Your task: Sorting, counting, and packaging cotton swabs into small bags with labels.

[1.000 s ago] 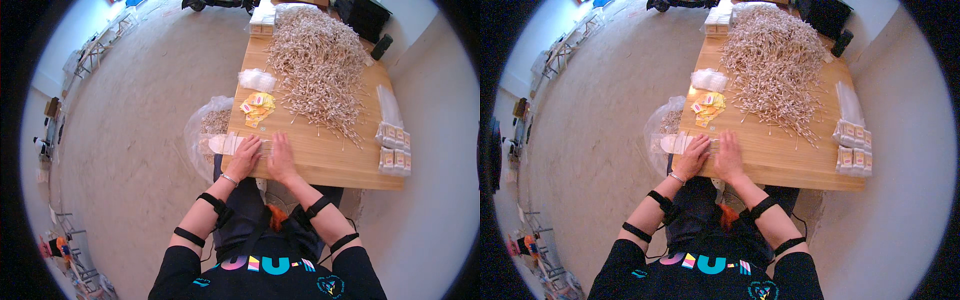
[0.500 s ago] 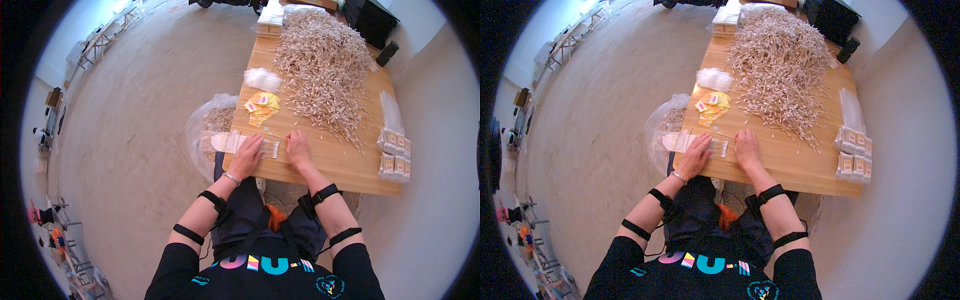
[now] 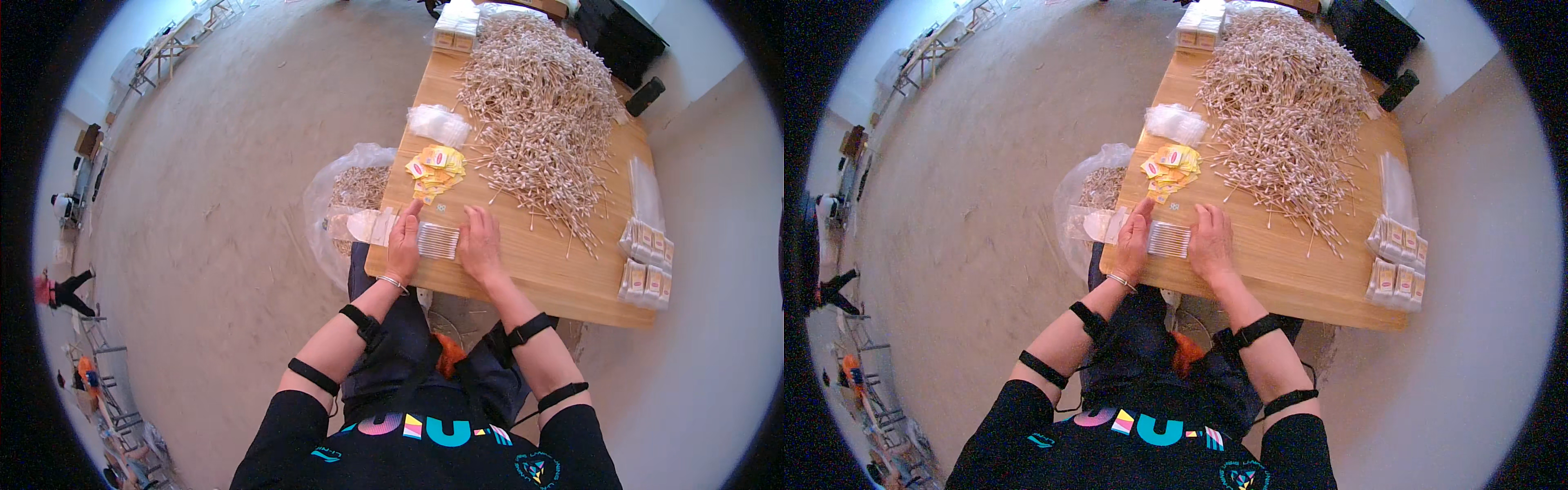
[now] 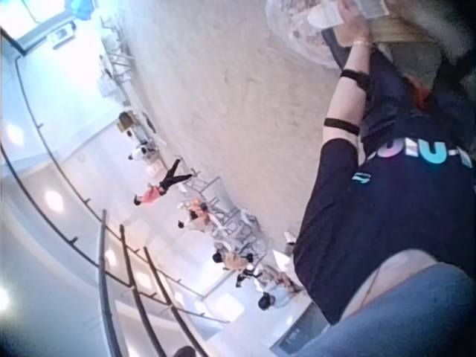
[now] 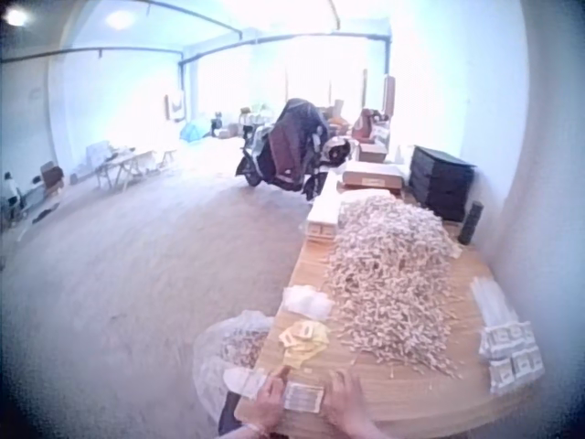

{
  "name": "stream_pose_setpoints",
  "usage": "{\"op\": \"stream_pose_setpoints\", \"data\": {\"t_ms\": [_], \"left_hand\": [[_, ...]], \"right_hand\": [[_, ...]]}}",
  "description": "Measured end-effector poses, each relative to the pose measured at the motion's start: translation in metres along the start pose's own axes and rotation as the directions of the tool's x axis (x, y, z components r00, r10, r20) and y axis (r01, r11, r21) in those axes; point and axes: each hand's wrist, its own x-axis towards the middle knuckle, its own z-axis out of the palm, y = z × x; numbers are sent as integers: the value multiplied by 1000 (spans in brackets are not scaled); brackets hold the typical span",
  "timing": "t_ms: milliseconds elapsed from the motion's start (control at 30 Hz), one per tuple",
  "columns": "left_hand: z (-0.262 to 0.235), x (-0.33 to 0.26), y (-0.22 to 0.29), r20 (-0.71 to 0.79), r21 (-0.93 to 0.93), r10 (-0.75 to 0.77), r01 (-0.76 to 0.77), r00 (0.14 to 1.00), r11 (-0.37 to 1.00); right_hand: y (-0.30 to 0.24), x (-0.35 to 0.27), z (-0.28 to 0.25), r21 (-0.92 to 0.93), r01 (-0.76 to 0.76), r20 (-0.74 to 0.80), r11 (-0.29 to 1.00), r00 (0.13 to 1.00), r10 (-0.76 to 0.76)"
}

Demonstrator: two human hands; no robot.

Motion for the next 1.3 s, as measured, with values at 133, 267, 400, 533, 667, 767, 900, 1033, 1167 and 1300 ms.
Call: {"op": "stream_pose_setpoints", "data": {"t_ms": [133, 267, 400, 533, 667, 767, 900, 1033, 1167, 1300], "left_hand": [[-5, -3, -6, -37, -75, 3, -6, 999, 997], [-2, -3, -6, 2, 23, 30, -30, 1000, 999], [-2, -2, -9, 9, 38, 55, -56, 998, 998], [0, -3, -9, -1, 64, 63, -63, 998, 996], [-1, -4, -7, -16, 64, 63, -62, 998, 996], [-1, -2, -3, 3, 49, 40, -40, 999, 998], [-6, 0, -1, 19, -66, -30, 32, 999, 997], [-7, -1, 2, 89, -2, -27, 27, 996, 1000], [-8, 1, 5, 25, -50, -51, 52, 998, 997], [-15, 8, 9, -1, -32, -53, 53, 999, 998]], "right_hand": [[-29, -35, 7, -186, 109, 135, 977, 987, -84], [-42, -43, 13, -269, 105, 256, 957, 966, -34], [-45, -43, 18, -268, 67, 242, 961, 970, 0], [-41, -44, 23, -257, 88, 211, 962, 977, -32], [-42, -47, 23, -265, 139, 243, 954, 967, -74], [-45, -47, 24, -259, 130, 210, 957, 975, -76], [-52, -46, 26, -224, 93, 202, 970, 978, -47], [-56, -41, 30, -243, 32, 192, 970, 981, 16], [-62, -35, 37, -284, 5, 213, 959, 975, 58], [-72, -27, 46, -279, -11, 224, 960, 971, 77]]}}
